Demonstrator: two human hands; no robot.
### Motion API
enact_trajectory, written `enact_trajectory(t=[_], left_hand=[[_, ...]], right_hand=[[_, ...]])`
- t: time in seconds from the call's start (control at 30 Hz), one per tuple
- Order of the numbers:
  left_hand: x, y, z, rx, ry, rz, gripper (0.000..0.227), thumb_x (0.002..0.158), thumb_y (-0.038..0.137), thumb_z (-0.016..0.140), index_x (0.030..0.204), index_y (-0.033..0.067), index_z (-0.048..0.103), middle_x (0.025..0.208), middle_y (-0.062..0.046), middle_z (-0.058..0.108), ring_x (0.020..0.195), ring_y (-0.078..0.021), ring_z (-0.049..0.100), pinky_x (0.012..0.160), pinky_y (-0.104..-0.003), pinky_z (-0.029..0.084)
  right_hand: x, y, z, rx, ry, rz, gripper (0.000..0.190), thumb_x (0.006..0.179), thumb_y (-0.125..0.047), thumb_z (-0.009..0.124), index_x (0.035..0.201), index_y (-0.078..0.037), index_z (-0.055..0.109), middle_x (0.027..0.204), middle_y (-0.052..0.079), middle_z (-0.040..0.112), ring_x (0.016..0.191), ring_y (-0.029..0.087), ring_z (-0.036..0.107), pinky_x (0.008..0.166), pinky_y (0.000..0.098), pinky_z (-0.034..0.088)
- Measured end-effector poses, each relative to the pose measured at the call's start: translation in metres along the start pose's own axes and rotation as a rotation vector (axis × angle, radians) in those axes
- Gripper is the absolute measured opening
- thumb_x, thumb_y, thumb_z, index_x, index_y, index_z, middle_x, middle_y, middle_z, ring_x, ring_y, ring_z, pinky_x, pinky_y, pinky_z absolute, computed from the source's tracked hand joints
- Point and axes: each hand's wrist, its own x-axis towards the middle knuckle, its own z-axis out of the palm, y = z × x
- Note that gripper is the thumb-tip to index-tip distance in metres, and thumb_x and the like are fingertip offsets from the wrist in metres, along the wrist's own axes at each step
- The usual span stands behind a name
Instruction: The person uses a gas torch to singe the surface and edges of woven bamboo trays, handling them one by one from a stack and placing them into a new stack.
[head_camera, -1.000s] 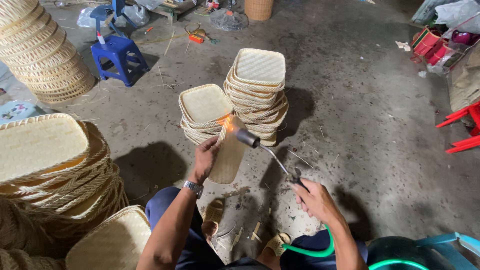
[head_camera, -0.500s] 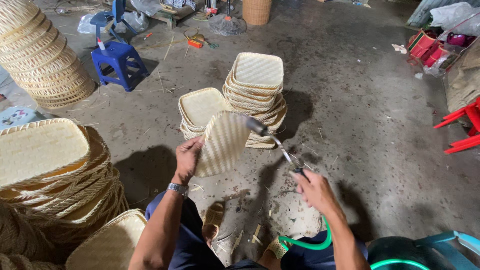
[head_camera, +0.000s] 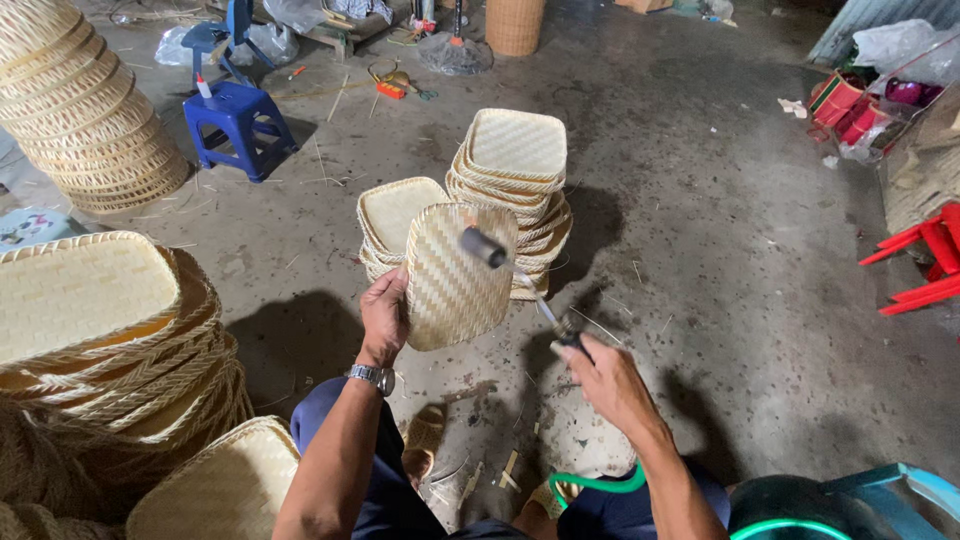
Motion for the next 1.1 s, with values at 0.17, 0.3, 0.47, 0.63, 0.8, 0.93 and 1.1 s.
enact_trajectory(t=[0.17, 0.3, 0.47, 0.63, 0.8, 0.93, 1.1], left_hand=[[0.005, 0.001, 0.004, -0.11, 0.037, 0.012, 0.026, 0.103, 0.008, 0.06, 0.121, -0.0091, 0.068, 0.113, -0.013, 0.075, 0.097, -0.0186, 0.071, 0.09, -0.033, 0.057], [0.005, 0.017, 0.013, -0.152, 0.074, 0.031, 0.027, 0.103, 0.009, 0.06, 0.124, -0.0062, 0.067, 0.117, -0.013, 0.074, 0.102, -0.0226, 0.071, 0.096, -0.039, 0.057], [0.007, 0.042, 0.025, -0.217, 0.223, -0.021, 0.034, 0.1, 0.016, 0.055, 0.129, 0.0002, 0.063, 0.124, -0.012, 0.07, 0.108, -0.0273, 0.069, 0.096, -0.047, 0.057], [0.025, 0.048, -0.001, -0.383, 0.182, 0.114, 0.043, 0.103, 0.02, 0.047, 0.14, -0.0003, 0.056, 0.139, -0.014, 0.062, 0.125, -0.0315, 0.061, 0.11, -0.05, 0.047], [0.024, 0.06, -0.014, -0.45, 0.226, 0.057, 0.042, 0.106, 0.023, 0.047, 0.139, -0.0017, 0.055, 0.143, -0.015, 0.06, 0.13, -0.0319, 0.058, 0.115, -0.05, 0.045], [0.021, 0.07, -0.016, -0.469, 0.185, 0.024, 0.042, 0.107, 0.024, 0.048, 0.141, -0.0003, 0.055, 0.146, -0.014, 0.059, 0.132, -0.0312, 0.057, 0.117, -0.05, 0.043], [0.014, 0.082, -0.009, -0.465, 0.111, -0.02, 0.044, 0.106, 0.025, 0.046, 0.146, 0.0058, 0.051, 0.149, -0.011, 0.057, 0.135, -0.031, 0.054, 0.118, -0.052, 0.04]], right_hand=[[-0.007, -0.001, 0.007, -0.06, -0.111, 0.062, 0.034, 0.093, -0.038, 0.061, 0.105, -0.008, 0.071, 0.067, 0.005, 0.068, 0.052, 0.013, 0.062, 0.046, 0.0327, 0.05], [-0.012, 0.0, 0.008, -0.123, -0.016, -0.118, 0.034, 0.095, -0.036, 0.062, 0.106, -0.006, 0.071, 0.065, 0.012, 0.065, 0.055, 0.021, 0.058, 0.054, 0.0374, 0.052], [-0.018, 0.004, 0.01, -0.205, -0.064, -0.168, 0.035, 0.094, -0.038, 0.063, 0.099, -0.003, 0.067, 0.059, 0.015, 0.063, 0.053, 0.026, 0.058, 0.057, 0.0413, 0.05], [-0.019, 0.018, 0.006, -0.322, -0.127, -0.17, 0.037, 0.097, -0.037, 0.063, 0.094, 0.0, 0.065, 0.059, 0.013, 0.058, 0.052, 0.024, 0.054, 0.057, 0.0401, 0.049], [-0.021, 0.022, 0.0, -0.258, -0.087, -0.045, 0.032, 0.095, -0.035, 0.062, 0.101, -0.005, 0.069, 0.057, 0.011, 0.061, 0.05, 0.02, 0.056, 0.052, 0.0401, 0.047], [-0.017, 0.023, -0.008, -0.277, -0.046, 0.031, 0.029, 0.094, -0.035, 0.058, 0.108, -0.013, 0.072, 0.059, 0.008, 0.064, 0.05, 0.018, 0.058, 0.05, 0.0396, 0.048], [-0.015, 0.032, -0.025, -0.222, 0.032, 0.017, 0.032, 0.095, -0.035, 0.062, 0.099, -0.004, 0.069, 0.059, 0.012, 0.064, 0.051, 0.022, 0.059, 0.053, 0.0385, 0.05]])
